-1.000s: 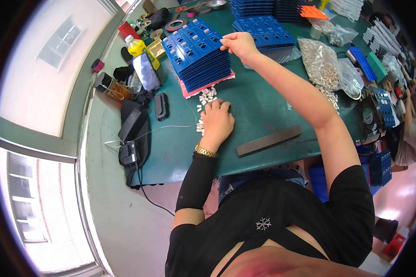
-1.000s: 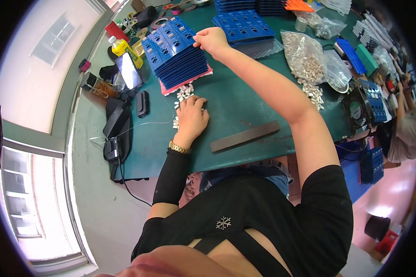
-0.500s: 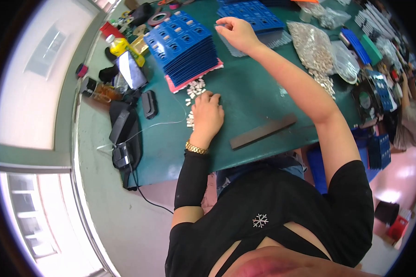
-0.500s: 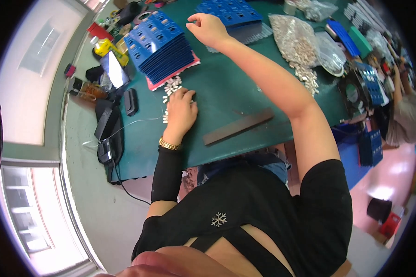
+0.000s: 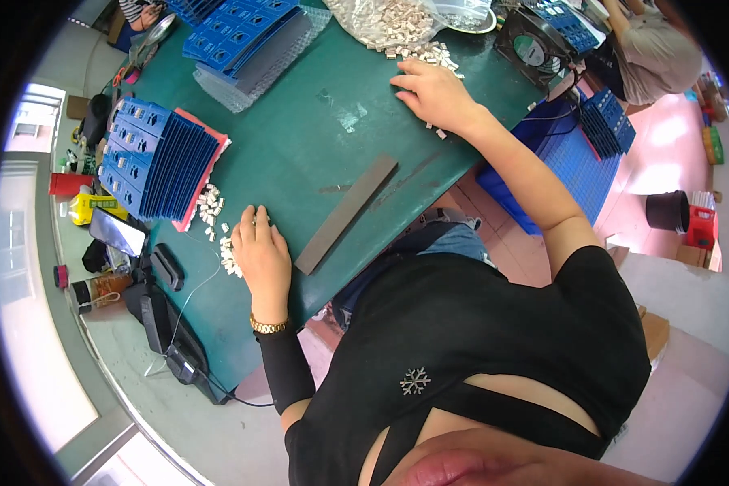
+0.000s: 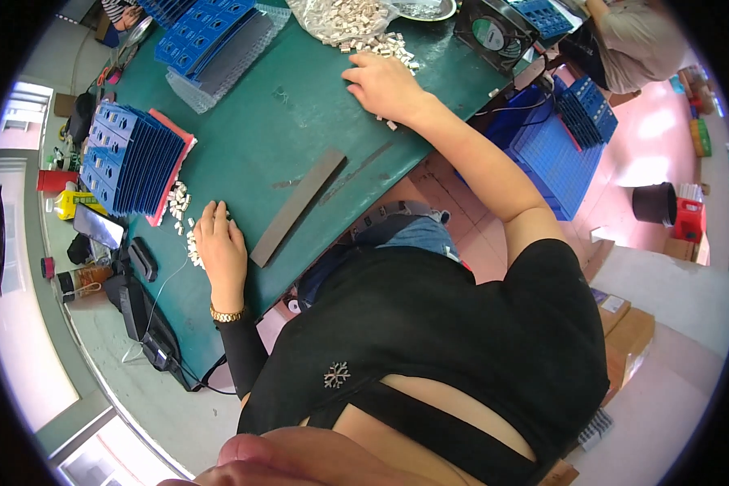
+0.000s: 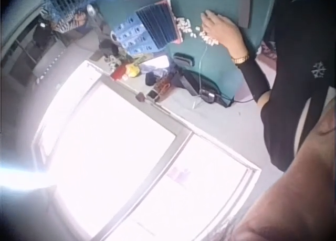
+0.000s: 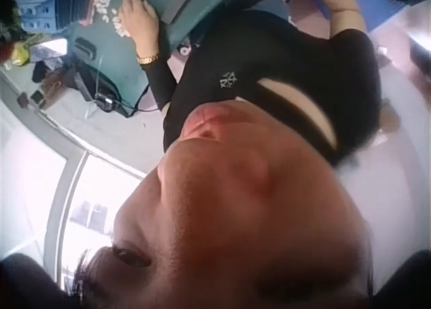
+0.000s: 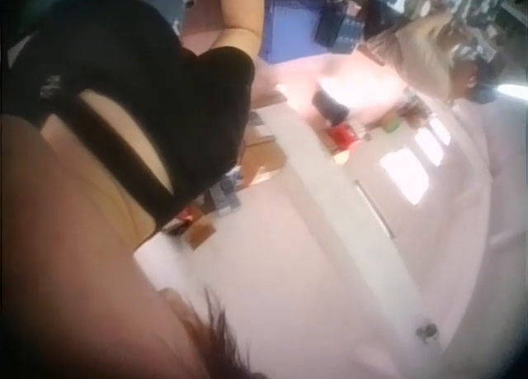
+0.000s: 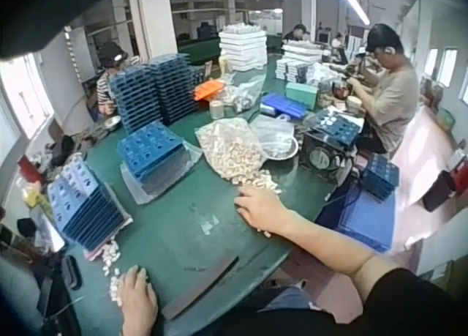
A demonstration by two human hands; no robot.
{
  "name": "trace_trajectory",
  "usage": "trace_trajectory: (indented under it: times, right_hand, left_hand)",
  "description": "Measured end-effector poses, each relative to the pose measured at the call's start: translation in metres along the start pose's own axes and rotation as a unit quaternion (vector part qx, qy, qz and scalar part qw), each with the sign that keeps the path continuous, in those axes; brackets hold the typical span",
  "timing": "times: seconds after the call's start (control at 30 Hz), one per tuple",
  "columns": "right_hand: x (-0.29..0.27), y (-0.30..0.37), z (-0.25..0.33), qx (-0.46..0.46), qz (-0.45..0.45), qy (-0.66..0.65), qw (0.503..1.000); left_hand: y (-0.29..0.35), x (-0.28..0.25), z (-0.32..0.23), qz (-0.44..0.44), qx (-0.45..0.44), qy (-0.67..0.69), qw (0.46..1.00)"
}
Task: The person places small electronic components into blue plastic trays by hand.
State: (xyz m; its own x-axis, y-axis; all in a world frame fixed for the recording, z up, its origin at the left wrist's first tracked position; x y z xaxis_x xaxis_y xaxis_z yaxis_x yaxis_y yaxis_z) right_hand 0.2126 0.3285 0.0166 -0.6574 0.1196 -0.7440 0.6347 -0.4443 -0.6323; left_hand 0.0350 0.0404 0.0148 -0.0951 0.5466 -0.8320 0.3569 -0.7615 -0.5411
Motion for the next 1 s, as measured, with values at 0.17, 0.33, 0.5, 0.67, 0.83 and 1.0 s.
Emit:
trace_trajectory:
  times: [0.17,0.33,0.5,0.67,0.83,1.0]
  right_hand:
    - [0.006,-0.096,0.039,-0.063,-0.132,-0.167,0.975]
    - [0.090,-0.186,0.064,-0.057,0.114,0.018,0.992]
    - [0.087,-0.171,0.042,-0.234,0.009,0.002,0.972]
    - [-0.023,-0.074,0.088,-0.371,-0.146,0.030,0.916]
    - [-0.085,0.026,0.110,-0.290,-0.102,-0.083,0.948]
    - [-0.062,0.074,0.140,-0.305,-0.006,-0.106,0.946]
  left_hand:
    - [-0.004,-0.005,-0.002,-0.048,-0.006,0.002,0.999]
    - [-0.002,-0.012,0.005,-0.061,-0.030,0.027,0.997]
    - [-0.007,-0.012,0.003,-0.065,-0.034,0.073,0.995]
    - [-0.002,-0.014,0.013,-0.068,-0.047,0.055,0.995]
    - [-0.008,-0.015,0.019,-0.073,-0.094,0.104,0.987]
    - [0.000,-0.009,0.034,-0.058,-0.164,0.138,0.975]
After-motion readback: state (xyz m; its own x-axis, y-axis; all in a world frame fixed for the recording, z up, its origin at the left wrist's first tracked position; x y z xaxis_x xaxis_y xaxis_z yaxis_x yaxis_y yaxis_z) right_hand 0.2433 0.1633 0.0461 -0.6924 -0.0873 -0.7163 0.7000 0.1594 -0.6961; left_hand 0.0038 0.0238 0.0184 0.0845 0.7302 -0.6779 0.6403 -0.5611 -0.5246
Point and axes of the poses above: each hand's wrist, its own y-axis away from the middle knuckle, its own x-axis out of the palm, z = x × y, the point moved 9 cm from there along -y, towards the middle knuckle, and after that the axes turned 13 degrees about -z, right-handed, at the moved point
